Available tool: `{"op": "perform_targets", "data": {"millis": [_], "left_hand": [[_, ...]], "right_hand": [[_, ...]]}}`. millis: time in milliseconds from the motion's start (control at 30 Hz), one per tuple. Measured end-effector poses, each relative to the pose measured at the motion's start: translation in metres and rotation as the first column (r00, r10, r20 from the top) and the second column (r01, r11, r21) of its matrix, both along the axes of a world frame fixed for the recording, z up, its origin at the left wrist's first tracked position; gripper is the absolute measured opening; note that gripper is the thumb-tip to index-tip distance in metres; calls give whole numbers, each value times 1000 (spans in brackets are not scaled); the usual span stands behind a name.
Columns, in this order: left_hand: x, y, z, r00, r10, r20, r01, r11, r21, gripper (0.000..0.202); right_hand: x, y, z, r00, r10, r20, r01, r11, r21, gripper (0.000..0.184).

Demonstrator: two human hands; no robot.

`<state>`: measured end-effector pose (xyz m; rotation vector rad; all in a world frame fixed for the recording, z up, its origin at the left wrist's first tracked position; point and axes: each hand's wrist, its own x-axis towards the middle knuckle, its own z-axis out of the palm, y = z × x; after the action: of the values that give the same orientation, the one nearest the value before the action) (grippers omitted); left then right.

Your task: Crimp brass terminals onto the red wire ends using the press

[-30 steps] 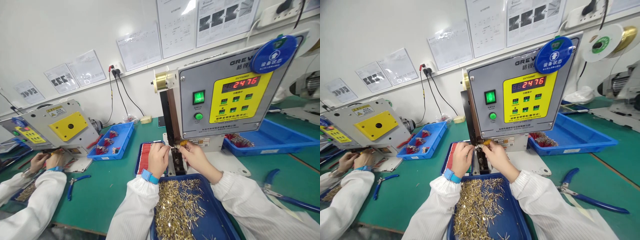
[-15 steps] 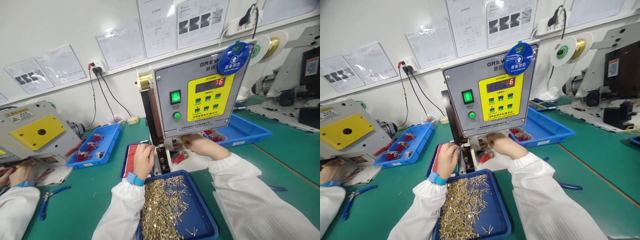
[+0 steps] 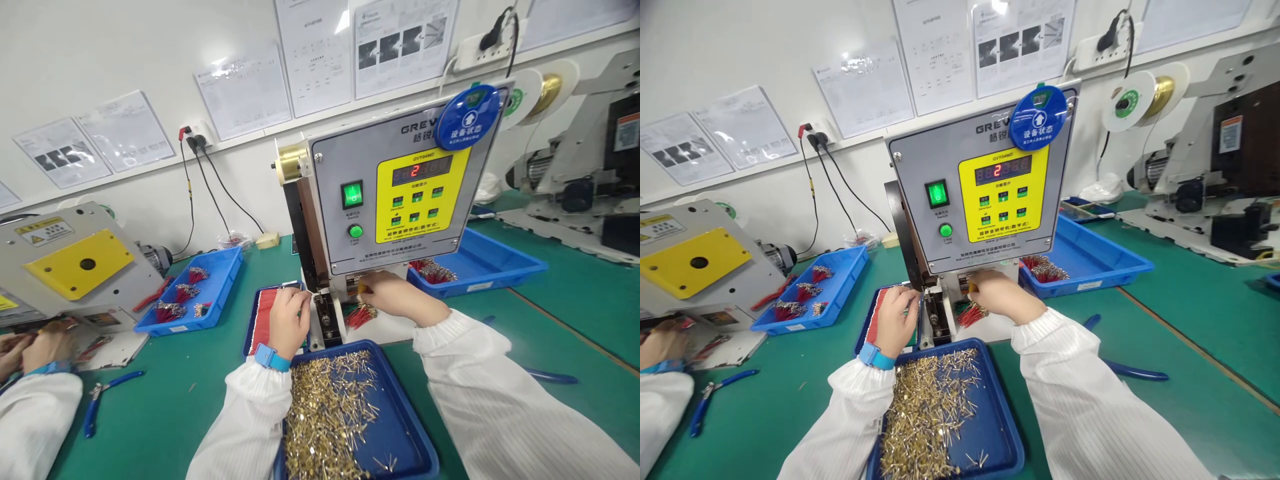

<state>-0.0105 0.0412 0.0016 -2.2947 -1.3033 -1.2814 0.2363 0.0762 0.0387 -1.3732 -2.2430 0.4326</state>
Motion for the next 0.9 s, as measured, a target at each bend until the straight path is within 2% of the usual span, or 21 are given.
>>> {"op": "perform_targets", "data": {"millis": [100, 200, 267, 300, 367, 433, 500, 567, 600, 667, 900], "left_hand": [[1, 0, -1, 1000, -1, -5, 1, 1000, -8, 15], [3, 0, -2, 1000, -3, -2, 3, 1000, -1, 15], [0, 2, -1, 1000, 5, -22, -5, 1000, 0, 16], [-5, 5, -1, 999, 30, -42, -31, 1000, -6, 16], [-19, 11, 0, 984, 150, -94, -155, 987, -47, 18], [-39, 18, -1, 933, 323, -155, -345, 927, -144, 19], [-60, 24, -3, 862, 443, -245, -502, 813, -296, 20], [-77, 26, -5, 815, 476, -331, -579, 703, -413, 19], [-82, 26, -7, 803, 476, -359, -596, 668, -446, 18], [-88, 26, -9, 794, 469, -386, -607, 640, -472, 17], [-85, 28, -11, 790, 466, -399, -613, 615, -496, 22]], "right_hand": [[-23, -19, 6, 973, 156, 171, -136, 983, -123, 11], [-51, -44, 4, 896, 366, 252, -309, 921, -238, 1], [-67, -58, 0, 841, 443, 310, -366, 889, -275, 14], [-72, -63, -1, 823, 459, 333, -377, 882, -284, 17], [-78, -68, -4, 805, 478, 352, -393, 873, -288, 14], [-79, -69, -5, 804, 487, 342, -401, 867, -295, 8], [-79, -68, -6, 801, 503, 325, -415, 857, -305, 4], [-78, -67, -9, 801, 515, 304, -427, 849, -312, 4], [-77, -66, -10, 804, 520, 290, -434, 845, -312, 5], [-77, -65, -13, 815, 521, 254, -441, 842, -311, 7], [-72, -61, -7, 846, 515, 137, -453, 830, -325, 14]]}}
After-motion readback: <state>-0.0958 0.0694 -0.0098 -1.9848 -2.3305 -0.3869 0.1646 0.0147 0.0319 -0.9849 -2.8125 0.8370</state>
